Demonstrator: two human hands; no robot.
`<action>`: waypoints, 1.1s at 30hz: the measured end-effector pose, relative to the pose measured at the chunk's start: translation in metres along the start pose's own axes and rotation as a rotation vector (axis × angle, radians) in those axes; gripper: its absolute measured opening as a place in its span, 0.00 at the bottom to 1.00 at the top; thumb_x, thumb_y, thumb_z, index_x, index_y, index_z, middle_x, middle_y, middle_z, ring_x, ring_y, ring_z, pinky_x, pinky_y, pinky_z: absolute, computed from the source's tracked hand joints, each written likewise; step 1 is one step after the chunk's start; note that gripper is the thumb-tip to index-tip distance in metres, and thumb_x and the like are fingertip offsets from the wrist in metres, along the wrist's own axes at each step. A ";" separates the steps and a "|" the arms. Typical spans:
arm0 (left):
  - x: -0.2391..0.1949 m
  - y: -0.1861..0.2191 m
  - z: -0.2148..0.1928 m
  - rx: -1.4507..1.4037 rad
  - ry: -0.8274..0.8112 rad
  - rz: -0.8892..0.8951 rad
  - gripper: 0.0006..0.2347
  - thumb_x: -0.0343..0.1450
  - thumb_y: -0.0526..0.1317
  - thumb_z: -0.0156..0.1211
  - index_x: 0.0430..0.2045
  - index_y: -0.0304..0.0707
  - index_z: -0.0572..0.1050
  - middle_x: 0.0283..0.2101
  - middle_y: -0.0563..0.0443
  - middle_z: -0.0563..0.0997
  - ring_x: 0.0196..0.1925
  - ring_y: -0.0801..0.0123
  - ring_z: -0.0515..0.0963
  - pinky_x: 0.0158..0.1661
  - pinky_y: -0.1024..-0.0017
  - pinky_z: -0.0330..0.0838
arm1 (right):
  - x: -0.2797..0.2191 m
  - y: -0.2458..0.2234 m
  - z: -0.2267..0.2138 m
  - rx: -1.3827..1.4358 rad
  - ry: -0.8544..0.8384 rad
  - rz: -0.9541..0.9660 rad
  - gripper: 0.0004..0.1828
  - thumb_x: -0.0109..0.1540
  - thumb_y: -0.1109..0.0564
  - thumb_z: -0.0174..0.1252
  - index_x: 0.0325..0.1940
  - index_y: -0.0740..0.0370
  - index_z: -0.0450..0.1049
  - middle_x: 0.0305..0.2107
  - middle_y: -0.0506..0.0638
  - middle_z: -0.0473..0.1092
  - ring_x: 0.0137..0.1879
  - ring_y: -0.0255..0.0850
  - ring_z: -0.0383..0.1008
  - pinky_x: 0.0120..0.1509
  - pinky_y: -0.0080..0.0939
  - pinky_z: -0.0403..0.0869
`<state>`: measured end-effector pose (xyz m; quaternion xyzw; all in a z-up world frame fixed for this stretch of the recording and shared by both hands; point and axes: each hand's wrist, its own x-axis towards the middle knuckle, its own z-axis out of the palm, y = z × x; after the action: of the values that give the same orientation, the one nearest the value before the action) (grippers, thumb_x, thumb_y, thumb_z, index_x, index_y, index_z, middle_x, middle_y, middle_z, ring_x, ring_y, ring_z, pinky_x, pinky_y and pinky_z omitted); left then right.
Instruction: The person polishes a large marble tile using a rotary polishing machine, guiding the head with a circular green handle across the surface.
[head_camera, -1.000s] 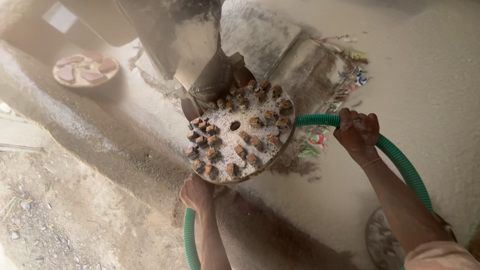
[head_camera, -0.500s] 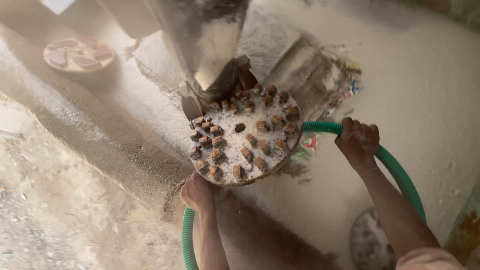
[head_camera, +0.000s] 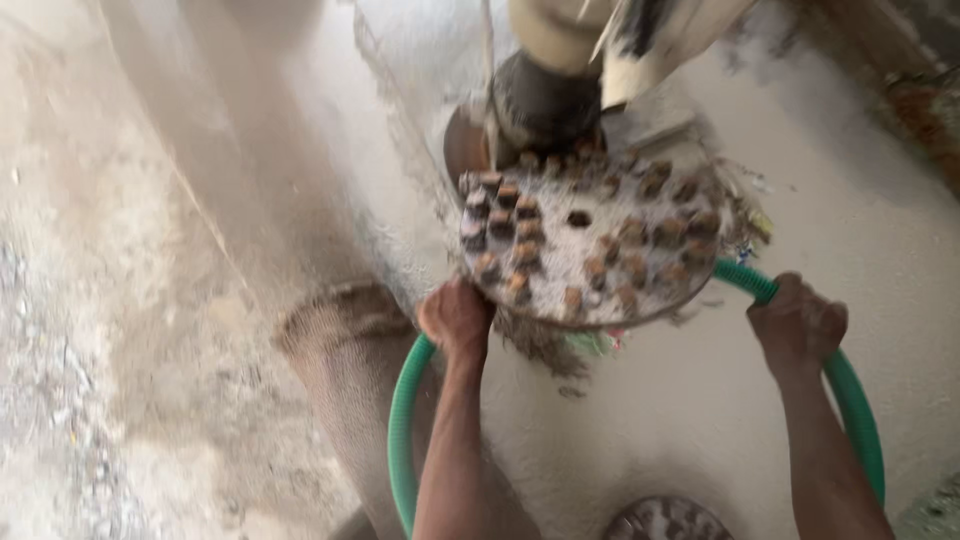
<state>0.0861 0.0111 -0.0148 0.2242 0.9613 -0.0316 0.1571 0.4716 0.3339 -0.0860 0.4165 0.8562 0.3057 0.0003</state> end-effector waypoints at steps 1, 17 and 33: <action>-0.002 0.009 0.004 0.008 -0.052 -0.016 0.11 0.73 0.44 0.58 0.19 0.46 0.78 0.16 0.57 0.73 0.17 0.76 0.65 0.23 0.71 0.64 | 0.001 0.008 0.002 0.051 -0.015 -0.009 0.20 0.73 0.54 0.52 0.26 0.50 0.62 0.16 0.42 0.60 0.20 0.35 0.60 0.32 0.37 0.60; 0.023 0.099 -0.042 -0.092 0.050 -0.075 0.06 0.68 0.43 0.64 0.23 0.45 0.82 0.23 0.51 0.82 0.26 0.68 0.80 0.31 0.64 0.69 | 0.106 0.051 0.053 0.229 -0.004 -0.026 0.14 0.67 0.48 0.59 0.30 0.51 0.66 0.17 0.43 0.68 0.23 0.38 0.68 0.38 0.40 0.64; 0.091 0.040 -0.064 0.013 0.143 -0.018 0.08 0.69 0.44 0.63 0.19 0.47 0.81 0.19 0.51 0.79 0.22 0.67 0.78 0.27 0.64 0.69 | 0.131 -0.016 -0.008 0.306 -0.100 0.059 0.12 0.66 0.53 0.54 0.28 0.51 0.64 0.16 0.43 0.64 0.22 0.38 0.64 0.31 0.41 0.62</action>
<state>0.0075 0.0936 0.0173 0.2184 0.9718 -0.0230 0.0862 0.3726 0.4156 -0.0551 0.4513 0.8791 0.1507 -0.0295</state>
